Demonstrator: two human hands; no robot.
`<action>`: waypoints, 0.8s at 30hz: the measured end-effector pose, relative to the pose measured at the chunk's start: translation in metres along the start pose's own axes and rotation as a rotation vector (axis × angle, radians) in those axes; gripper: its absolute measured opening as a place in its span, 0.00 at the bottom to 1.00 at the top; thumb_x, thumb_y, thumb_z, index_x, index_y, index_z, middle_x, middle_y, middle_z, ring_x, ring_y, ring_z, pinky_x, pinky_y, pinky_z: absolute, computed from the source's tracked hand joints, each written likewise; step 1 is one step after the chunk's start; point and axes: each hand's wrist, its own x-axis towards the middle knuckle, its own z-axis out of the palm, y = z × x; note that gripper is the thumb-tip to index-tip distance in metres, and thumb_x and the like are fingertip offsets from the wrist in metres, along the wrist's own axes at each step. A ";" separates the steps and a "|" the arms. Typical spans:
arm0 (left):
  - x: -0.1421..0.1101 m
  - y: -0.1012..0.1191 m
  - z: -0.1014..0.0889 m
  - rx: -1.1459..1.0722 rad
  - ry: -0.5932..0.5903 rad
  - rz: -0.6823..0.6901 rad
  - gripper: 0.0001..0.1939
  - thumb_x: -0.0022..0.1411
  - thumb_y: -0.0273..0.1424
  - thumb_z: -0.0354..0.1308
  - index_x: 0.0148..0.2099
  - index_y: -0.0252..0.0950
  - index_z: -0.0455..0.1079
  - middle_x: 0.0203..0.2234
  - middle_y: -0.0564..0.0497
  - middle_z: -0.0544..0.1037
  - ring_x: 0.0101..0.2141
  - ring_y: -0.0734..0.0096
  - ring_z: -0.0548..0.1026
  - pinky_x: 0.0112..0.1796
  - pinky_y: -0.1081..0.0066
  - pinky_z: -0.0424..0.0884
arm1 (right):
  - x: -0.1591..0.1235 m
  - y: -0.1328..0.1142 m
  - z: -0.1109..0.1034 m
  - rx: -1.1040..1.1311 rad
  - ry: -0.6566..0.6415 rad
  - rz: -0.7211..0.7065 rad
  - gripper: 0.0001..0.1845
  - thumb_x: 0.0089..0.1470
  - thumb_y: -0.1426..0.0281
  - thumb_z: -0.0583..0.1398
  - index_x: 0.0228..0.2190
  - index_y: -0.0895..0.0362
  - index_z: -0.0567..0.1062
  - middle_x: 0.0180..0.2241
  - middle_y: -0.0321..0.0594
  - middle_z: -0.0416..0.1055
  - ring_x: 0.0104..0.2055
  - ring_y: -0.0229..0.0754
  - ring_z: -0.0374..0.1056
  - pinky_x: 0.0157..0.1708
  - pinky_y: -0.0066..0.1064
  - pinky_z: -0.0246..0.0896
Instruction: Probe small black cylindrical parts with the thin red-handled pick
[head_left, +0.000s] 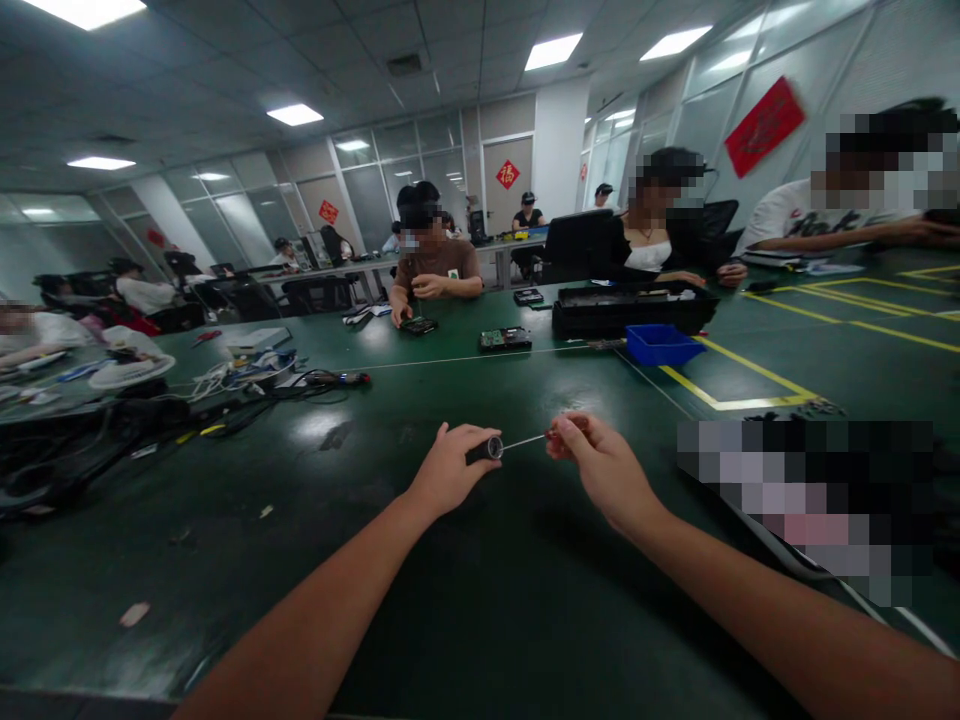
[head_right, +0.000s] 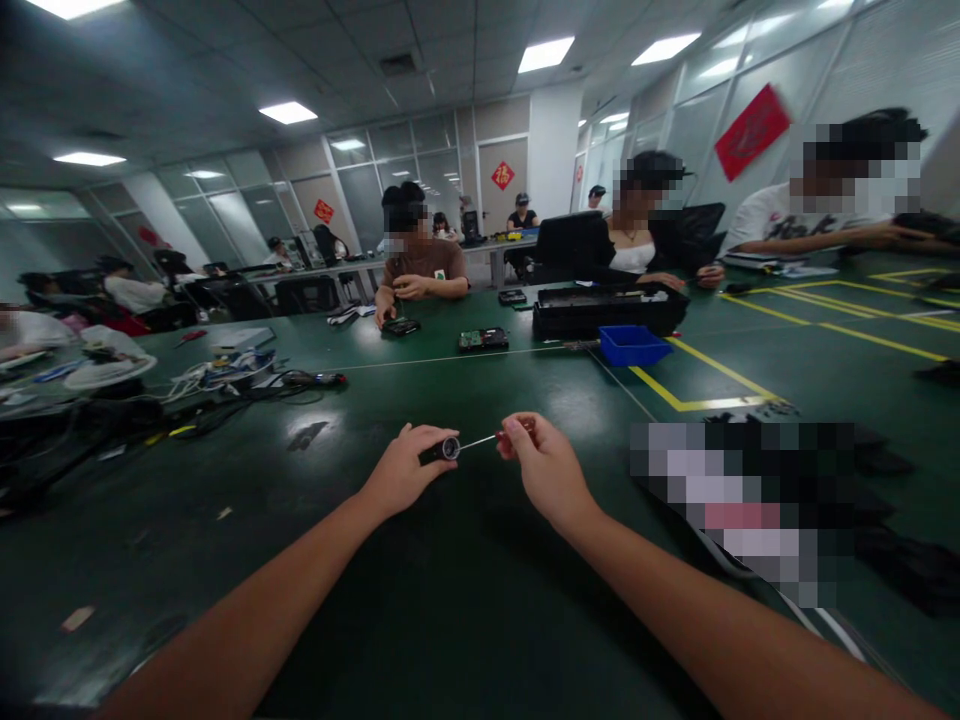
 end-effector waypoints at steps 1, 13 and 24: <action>-0.001 0.002 0.000 0.004 -0.002 0.006 0.20 0.63 0.32 0.63 0.56 0.49 0.70 0.52 0.53 0.75 0.55 0.61 0.69 0.64 0.41 0.42 | -0.001 -0.001 0.000 -0.044 -0.031 -0.018 0.15 0.58 0.56 0.60 0.35 0.55 0.74 0.30 0.39 0.73 0.33 0.42 0.70 0.37 0.38 0.67; -0.001 0.007 0.000 0.015 0.018 -0.029 0.20 0.61 0.32 0.65 0.56 0.46 0.72 0.51 0.50 0.75 0.54 0.59 0.70 0.64 0.43 0.46 | -0.002 0.000 0.000 -0.073 -0.106 0.015 0.15 0.59 0.57 0.59 0.38 0.56 0.73 0.30 0.39 0.73 0.30 0.40 0.69 0.33 0.36 0.66; -0.001 0.007 -0.002 0.031 -0.010 -0.028 0.19 0.61 0.32 0.65 0.55 0.46 0.72 0.50 0.50 0.76 0.54 0.60 0.70 0.64 0.42 0.45 | -0.010 -0.012 -0.001 -0.175 -0.044 -0.145 0.12 0.61 0.58 0.56 0.39 0.53 0.72 0.32 0.40 0.73 0.34 0.43 0.69 0.36 0.37 0.65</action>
